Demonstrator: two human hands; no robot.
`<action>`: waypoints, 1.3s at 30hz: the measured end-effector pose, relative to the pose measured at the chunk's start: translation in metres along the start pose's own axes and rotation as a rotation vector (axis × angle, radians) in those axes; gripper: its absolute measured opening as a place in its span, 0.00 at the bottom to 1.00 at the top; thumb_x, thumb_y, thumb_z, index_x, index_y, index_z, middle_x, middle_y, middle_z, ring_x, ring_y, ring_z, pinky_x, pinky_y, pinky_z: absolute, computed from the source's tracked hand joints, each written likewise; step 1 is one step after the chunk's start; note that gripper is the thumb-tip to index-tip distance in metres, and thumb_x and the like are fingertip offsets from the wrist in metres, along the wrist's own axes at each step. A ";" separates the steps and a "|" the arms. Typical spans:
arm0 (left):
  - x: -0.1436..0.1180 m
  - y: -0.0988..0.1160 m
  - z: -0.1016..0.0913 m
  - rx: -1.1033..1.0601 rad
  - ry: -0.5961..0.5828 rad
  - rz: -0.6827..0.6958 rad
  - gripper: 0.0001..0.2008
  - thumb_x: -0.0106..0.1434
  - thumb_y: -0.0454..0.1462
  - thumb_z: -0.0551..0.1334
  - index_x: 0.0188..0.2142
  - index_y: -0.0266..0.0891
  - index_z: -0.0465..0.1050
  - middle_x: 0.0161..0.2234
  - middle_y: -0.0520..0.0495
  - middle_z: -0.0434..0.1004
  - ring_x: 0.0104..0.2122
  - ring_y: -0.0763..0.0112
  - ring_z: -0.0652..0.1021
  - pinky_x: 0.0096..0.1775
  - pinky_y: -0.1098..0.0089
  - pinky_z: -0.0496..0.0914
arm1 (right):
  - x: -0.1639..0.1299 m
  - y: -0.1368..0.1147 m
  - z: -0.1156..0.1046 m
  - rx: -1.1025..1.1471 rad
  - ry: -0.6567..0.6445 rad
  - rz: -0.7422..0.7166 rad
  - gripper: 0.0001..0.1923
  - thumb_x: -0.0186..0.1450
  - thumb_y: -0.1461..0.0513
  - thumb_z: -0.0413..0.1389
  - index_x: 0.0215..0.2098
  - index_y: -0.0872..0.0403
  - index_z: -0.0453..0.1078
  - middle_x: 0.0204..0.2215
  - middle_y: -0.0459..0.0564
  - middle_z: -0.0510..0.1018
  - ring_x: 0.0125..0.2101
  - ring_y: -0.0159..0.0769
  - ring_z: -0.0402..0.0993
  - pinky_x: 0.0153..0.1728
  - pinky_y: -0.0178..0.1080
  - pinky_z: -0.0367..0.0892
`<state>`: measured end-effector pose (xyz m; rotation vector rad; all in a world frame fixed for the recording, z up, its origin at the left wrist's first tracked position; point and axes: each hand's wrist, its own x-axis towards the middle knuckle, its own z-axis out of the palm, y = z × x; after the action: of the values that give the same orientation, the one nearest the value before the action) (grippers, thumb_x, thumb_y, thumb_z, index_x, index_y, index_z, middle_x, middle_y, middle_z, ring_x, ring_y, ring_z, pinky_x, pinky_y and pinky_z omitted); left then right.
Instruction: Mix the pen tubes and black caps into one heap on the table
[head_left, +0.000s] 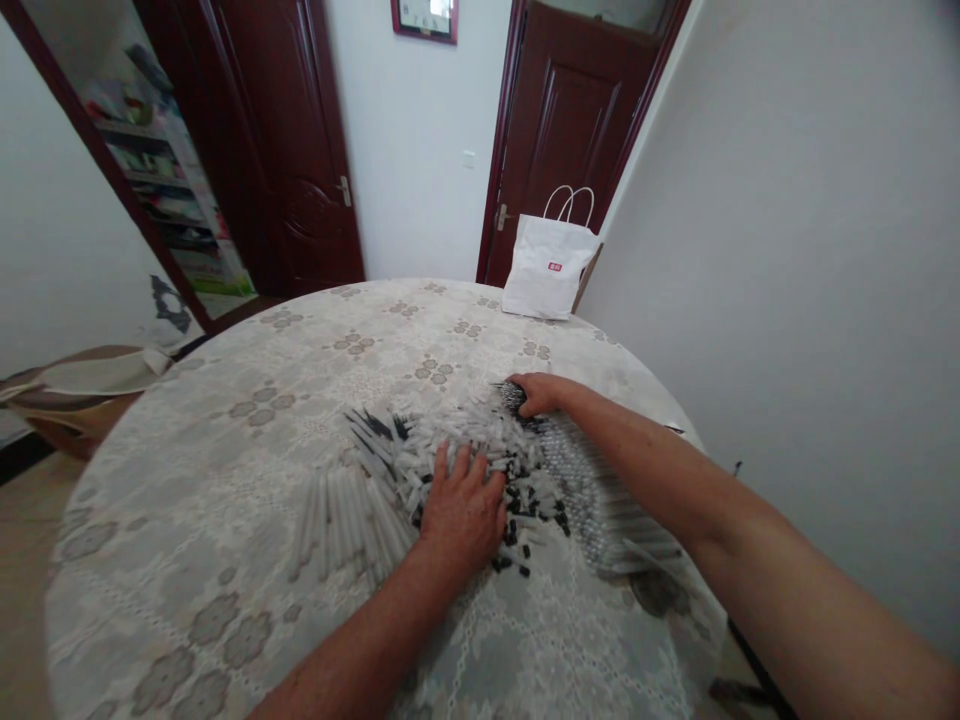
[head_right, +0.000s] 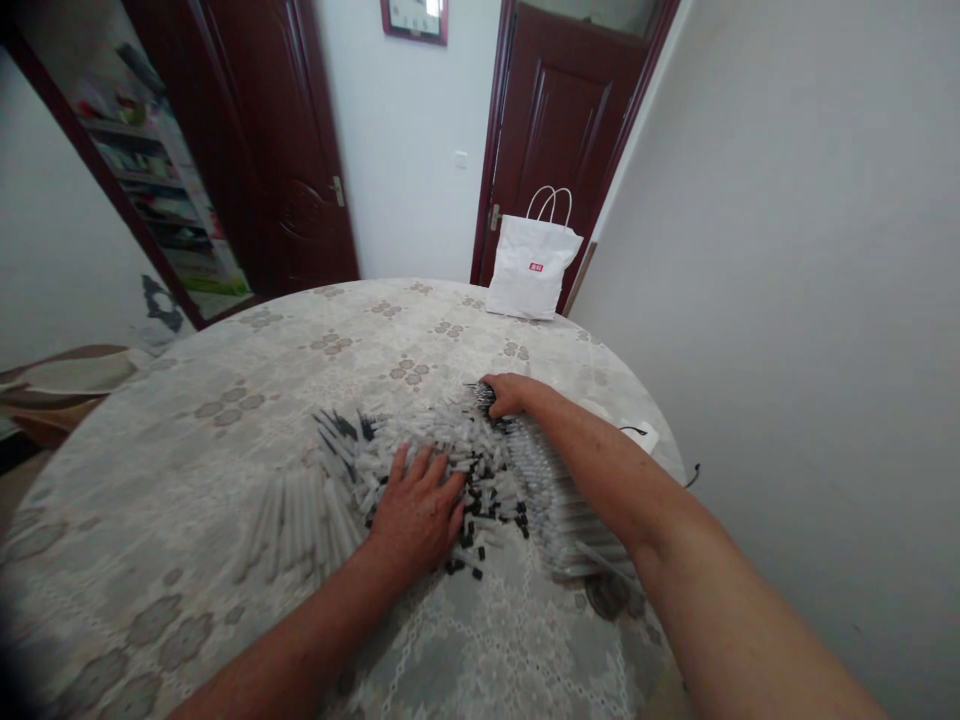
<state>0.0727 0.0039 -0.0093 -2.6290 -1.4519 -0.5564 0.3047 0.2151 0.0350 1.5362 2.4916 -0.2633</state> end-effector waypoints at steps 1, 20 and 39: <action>-0.001 -0.001 -0.001 0.002 -0.001 -0.006 0.14 0.68 0.44 0.63 0.49 0.43 0.79 0.58 0.38 0.76 0.65 0.43 0.68 0.70 0.36 0.48 | 0.001 -0.003 0.000 -0.005 0.002 0.002 0.43 0.55 0.59 0.65 0.68 0.54 0.65 0.59 0.57 0.79 0.56 0.50 0.77 0.56 0.39 0.69; -0.017 -0.019 -0.013 0.031 0.001 -0.043 0.12 0.69 0.42 0.60 0.46 0.42 0.80 0.54 0.38 0.77 0.65 0.43 0.68 0.70 0.35 0.47 | 0.021 -0.081 -0.002 -0.065 0.024 -0.019 0.44 0.55 0.56 0.64 0.70 0.50 0.63 0.57 0.58 0.80 0.55 0.53 0.79 0.50 0.42 0.72; -0.031 -0.045 -0.023 0.008 0.128 -0.086 0.21 0.68 0.50 0.64 0.56 0.44 0.76 0.60 0.38 0.74 0.64 0.47 0.69 0.70 0.41 0.52 | 0.018 -0.154 0.004 0.029 0.105 0.084 0.43 0.59 0.57 0.63 0.70 0.55 0.59 0.58 0.64 0.79 0.56 0.54 0.78 0.52 0.44 0.71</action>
<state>0.0141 -0.0019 -0.0034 -2.4833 -1.5306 -0.7107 0.1596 0.1618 0.0332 1.7039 2.5036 -0.2108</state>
